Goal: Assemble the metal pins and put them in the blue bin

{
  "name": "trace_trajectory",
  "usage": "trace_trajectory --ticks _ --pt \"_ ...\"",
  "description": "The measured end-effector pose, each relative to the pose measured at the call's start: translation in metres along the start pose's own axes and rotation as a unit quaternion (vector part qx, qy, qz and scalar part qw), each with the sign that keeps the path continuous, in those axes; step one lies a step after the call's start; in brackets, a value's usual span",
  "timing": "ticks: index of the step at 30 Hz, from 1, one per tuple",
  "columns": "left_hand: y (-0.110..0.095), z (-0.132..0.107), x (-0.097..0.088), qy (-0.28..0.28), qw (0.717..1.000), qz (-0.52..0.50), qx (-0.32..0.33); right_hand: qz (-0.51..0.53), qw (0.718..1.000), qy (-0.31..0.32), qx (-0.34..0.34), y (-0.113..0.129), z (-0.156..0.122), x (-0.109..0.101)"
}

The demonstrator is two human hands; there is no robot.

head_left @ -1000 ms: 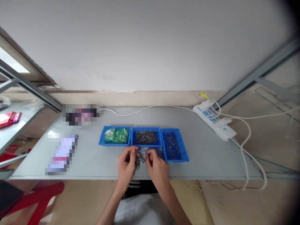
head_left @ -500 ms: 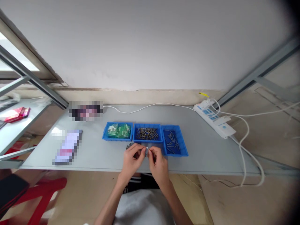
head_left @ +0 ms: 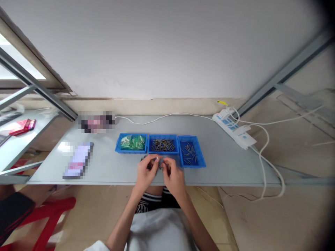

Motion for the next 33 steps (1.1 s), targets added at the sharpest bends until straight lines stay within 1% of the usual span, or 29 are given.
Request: trace_trajectory --ticks 3,9,12,14,18,21,24,30,32,33 --pt "0.002 0.000 0.002 0.005 1.000 -0.006 -0.015 -0.012 1.000 0.009 0.011 -0.001 -0.001 0.001" --pt "0.000 0.001 0.004 0.016 1.000 0.015 0.008 -0.028 0.999 -0.005 0.015 -0.001 -0.003 -0.001" --pt "-0.002 0.002 0.008 0.035 0.999 0.021 0.023 -0.028 0.999 -0.003 0.027 -0.003 -0.004 0.000" --pt "-0.002 0.001 0.009 0.045 0.998 0.029 0.034 -0.022 0.999 -0.012 0.027 -0.004 -0.005 -0.001" --pt "-0.004 0.001 0.009 0.047 0.997 0.040 0.046 0.007 0.999 -0.037 0.026 -0.001 -0.006 -0.009" --pt "-0.007 0.001 0.013 0.070 0.996 0.034 0.047 0.018 0.999 -0.035 0.021 0.006 -0.002 -0.011" --pt "-0.007 0.000 0.016 0.092 0.995 0.027 0.039 0.026 0.998 -0.061 0.012 0.016 0.004 -0.016" --pt "-0.009 0.000 0.010 0.070 0.997 0.001 0.037 0.029 0.993 -0.118 0.001 0.034 0.013 -0.033" --pt "-0.011 0.000 0.010 0.072 0.997 -0.016 0.038 0.027 0.992 -0.117 -0.031 0.047 0.010 -0.037" --pt "-0.011 -0.001 0.009 0.074 0.996 -0.023 0.038 0.024 0.993 -0.101 -0.061 0.057 0.008 -0.035"
Point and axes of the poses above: each hand's wrist, its own z-axis towards the middle knuckle, its own x-axis out of the palm, y = z × x, the point moved 9 cm from there along z, towards the middle knuckle, and after that the axes turned 5 degrees about -z, right-handed, at the moved point
